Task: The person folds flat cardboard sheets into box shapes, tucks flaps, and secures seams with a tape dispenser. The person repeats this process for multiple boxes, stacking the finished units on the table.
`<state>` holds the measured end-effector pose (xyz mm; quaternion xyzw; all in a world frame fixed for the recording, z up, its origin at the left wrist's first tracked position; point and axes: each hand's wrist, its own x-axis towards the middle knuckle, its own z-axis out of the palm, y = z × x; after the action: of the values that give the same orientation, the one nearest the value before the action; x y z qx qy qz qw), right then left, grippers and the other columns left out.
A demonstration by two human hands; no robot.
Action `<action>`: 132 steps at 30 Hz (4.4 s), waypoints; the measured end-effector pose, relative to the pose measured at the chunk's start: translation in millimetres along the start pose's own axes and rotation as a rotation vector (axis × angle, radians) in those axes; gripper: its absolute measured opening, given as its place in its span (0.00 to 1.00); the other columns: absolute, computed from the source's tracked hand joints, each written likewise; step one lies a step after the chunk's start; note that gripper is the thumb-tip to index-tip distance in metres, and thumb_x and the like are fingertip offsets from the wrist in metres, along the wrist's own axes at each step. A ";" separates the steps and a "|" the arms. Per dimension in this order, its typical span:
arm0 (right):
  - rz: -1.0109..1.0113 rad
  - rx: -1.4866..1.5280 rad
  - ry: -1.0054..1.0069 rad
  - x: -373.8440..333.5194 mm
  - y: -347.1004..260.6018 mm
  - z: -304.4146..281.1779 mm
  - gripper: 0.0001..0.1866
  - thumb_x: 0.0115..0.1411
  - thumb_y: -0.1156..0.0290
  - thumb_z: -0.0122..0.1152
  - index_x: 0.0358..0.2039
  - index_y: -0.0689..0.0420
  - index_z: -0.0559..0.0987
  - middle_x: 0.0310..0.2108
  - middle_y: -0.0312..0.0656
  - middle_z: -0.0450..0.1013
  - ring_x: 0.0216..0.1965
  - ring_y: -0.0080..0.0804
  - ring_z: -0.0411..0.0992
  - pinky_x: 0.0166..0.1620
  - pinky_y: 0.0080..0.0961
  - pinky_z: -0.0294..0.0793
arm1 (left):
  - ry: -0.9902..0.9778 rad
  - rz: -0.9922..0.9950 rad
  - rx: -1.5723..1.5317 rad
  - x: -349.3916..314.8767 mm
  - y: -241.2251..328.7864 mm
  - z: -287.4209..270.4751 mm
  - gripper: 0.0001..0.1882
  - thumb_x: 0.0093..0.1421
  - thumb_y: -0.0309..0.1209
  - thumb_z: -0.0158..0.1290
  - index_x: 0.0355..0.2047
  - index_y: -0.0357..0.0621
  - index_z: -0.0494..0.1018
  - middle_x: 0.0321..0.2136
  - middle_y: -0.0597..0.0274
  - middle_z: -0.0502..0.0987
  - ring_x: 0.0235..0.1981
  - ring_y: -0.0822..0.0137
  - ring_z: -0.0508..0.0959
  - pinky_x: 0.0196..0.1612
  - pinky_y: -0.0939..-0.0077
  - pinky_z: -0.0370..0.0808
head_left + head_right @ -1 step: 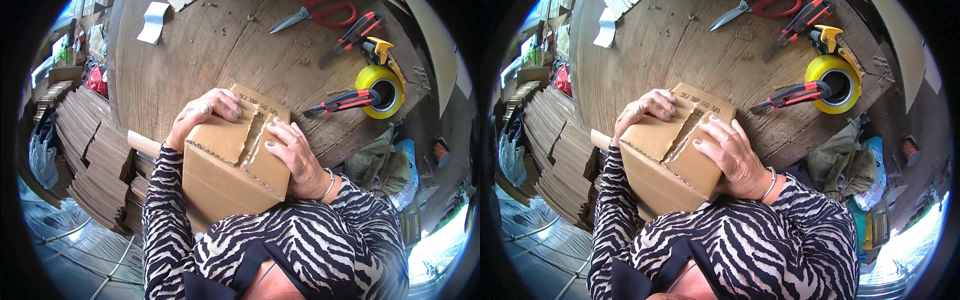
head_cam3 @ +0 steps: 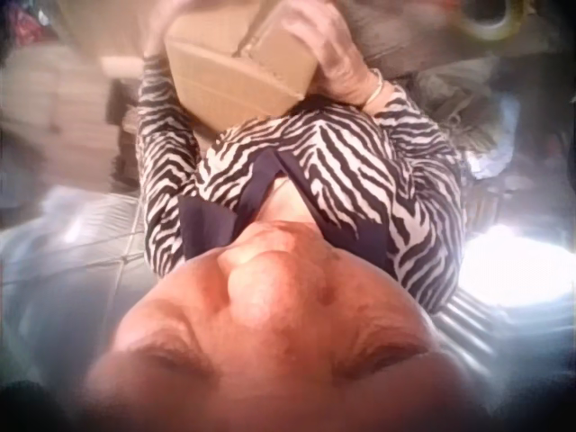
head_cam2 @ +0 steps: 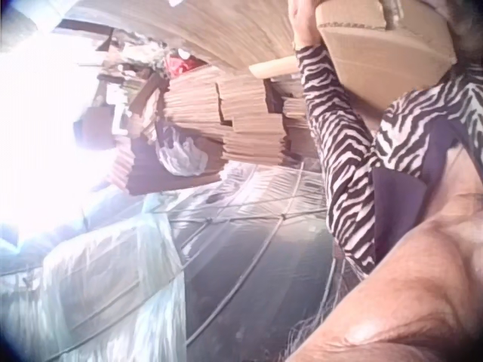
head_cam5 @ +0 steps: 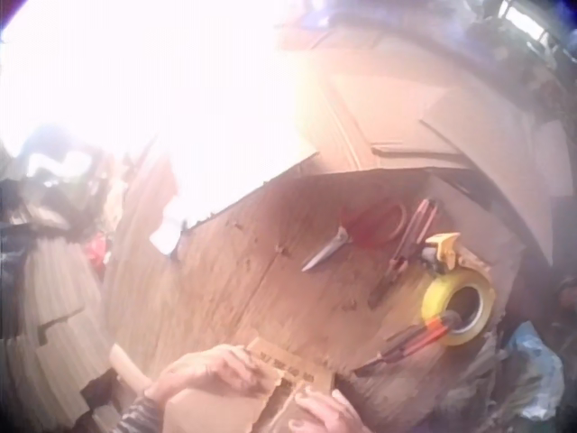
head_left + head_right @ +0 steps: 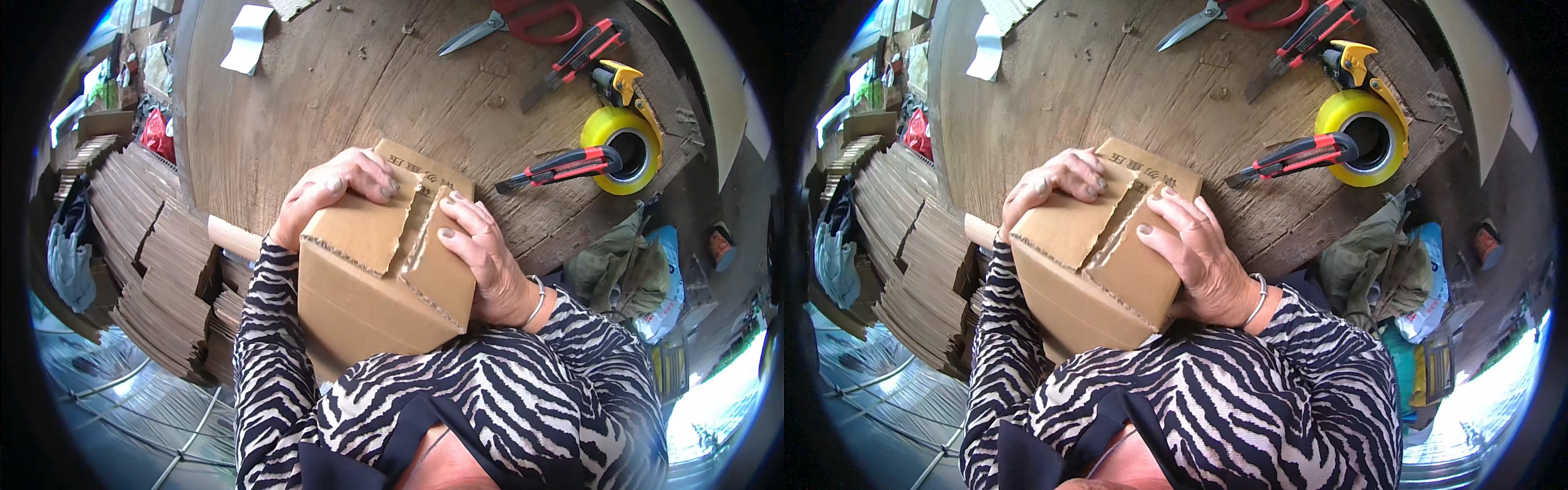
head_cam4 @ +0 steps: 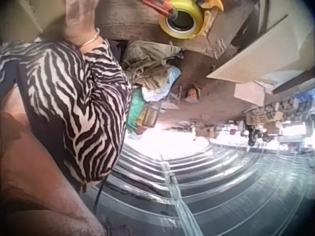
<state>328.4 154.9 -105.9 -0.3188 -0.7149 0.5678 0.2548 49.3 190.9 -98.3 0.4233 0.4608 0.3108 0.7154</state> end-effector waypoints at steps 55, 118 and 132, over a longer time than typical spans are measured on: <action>-0.162 0.202 -0.702 59.5 44.9 -13.0 0.66 0.25 0.58 0.81 0.68 0.46 0.56 0.68 0.48 0.50 0.68 0.50 0.50 0.66 0.45 0.55 | 0.388 -0.293 1.243 -42.2 90.9 110.6 0.24 0.40 0.43 0.68 0.31 0.37 0.76 0.46 0.50 0.73 0.51 0.49 0.69 0.55 0.58 0.68; -0.230 -0.221 -0.319 -69.6 -29.6 -38.1 0.35 0.42 0.81 0.58 0.57 0.65 0.68 0.50 0.56 0.72 0.50 0.50 0.73 0.52 0.36 0.75 | 0.299 -0.266 0.465 -81.8 24.9 134.3 0.16 0.55 0.37 0.62 0.40 0.42 0.76 0.52 0.57 0.74 0.59 0.61 0.69 0.61 0.66 0.64; -0.026 -0.119 -0.377 -71.8 -20.8 -31.5 0.39 0.47 0.73 0.67 0.61 0.61 0.63 0.57 0.56 0.65 0.58 0.50 0.66 0.60 0.36 0.67 | 0.314 -0.237 0.695 -78.4 28.1 137.6 0.17 0.53 0.43 0.58 0.38 0.47 0.75 0.43 0.56 0.77 0.45 0.56 0.77 0.49 0.66 0.73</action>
<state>395.7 118.7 -78.7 -0.2120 -0.7862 0.5710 0.1045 144.8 94.1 -12.3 0.5314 0.6880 0.1125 0.4814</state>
